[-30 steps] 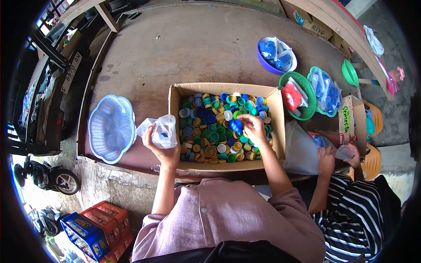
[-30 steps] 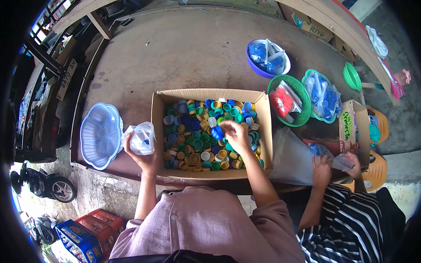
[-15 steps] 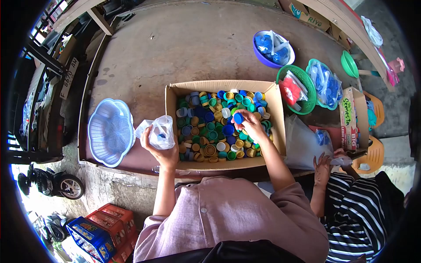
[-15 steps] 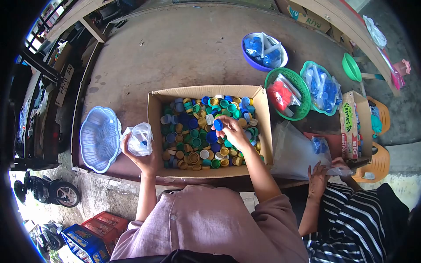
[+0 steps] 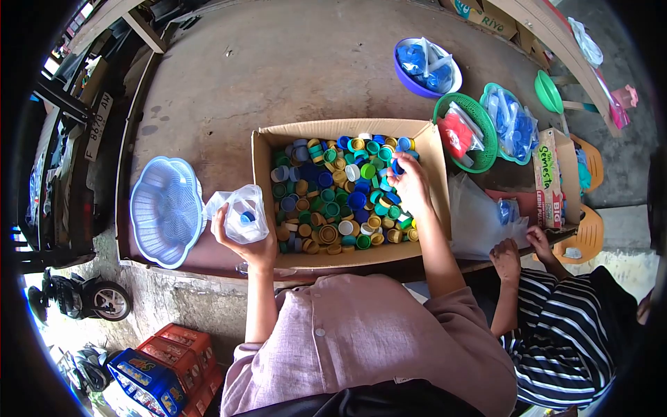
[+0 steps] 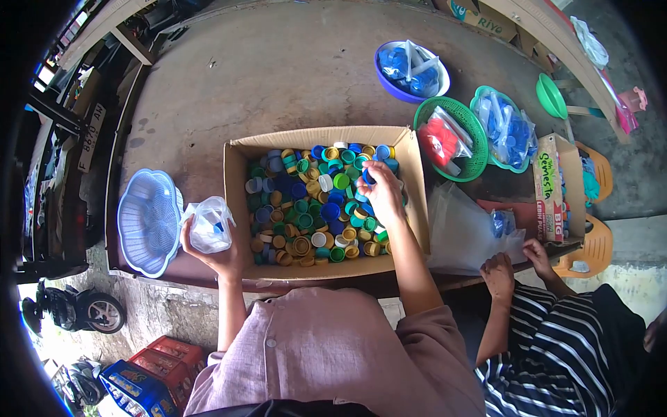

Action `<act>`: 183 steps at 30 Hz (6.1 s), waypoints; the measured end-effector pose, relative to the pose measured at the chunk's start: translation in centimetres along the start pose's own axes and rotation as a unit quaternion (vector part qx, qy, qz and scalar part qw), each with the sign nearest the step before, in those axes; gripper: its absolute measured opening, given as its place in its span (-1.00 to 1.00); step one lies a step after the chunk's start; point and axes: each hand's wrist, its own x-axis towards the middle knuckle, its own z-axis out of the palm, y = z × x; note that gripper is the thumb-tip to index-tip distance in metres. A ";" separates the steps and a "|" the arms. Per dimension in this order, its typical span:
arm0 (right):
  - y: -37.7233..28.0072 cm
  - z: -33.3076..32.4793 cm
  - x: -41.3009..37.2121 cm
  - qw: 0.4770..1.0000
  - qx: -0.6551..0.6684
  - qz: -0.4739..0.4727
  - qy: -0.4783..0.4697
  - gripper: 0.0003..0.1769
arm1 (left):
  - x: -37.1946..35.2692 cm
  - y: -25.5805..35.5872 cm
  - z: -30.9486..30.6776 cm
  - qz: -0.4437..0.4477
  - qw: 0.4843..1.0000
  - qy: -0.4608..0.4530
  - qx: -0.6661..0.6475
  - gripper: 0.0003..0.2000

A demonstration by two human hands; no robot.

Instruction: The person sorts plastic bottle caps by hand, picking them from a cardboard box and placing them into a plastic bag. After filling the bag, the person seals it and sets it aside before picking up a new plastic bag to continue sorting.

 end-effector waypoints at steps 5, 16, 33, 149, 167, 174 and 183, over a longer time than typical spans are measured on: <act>-0.4 -1.7 0.5 0.986 -0.141 -0.071 0.056 -0.89 | -0.1 -0.2 0.0 0.001 1.000 -0.001 0.003 -0.27; -2.4 4.4 2.6 0.677 -0.724 -0.131 -0.016 -0.70 | -0.2 -0.4 -0.1 0.006 1.000 0.000 -0.004 -0.27; -1.6 4.2 -0.8 0.710 -0.649 -0.251 -0.106 -0.64 | -0.3 -0.4 -0.2 -0.004 1.000 -0.011 0.001 -0.25; 4.0 6.0 6.6 0.599 -0.714 -0.325 -0.161 -0.70 | -0.7 -0.8 -0.2 -0.006 1.000 0.012 -0.015 -0.26; 0.2 3.6 2.3 0.644 -0.696 -0.244 -0.206 -0.75 | -0.5 -0.4 -0.5 -0.015 0.999 -0.027 -0.016 -0.28; 3.1 4.6 6.7 0.502 -0.810 -0.260 -0.158 -0.78 | -0.7 -0.7 -0.5 -0.016 1.000 -0.024 -0.009 -0.27; 0.1 1.5 3.7 0.551 -0.790 -0.248 -0.099 -0.82 | -0.6 -0.4 -0.4 -0.027 0.999 -0.027 -0.001 -0.28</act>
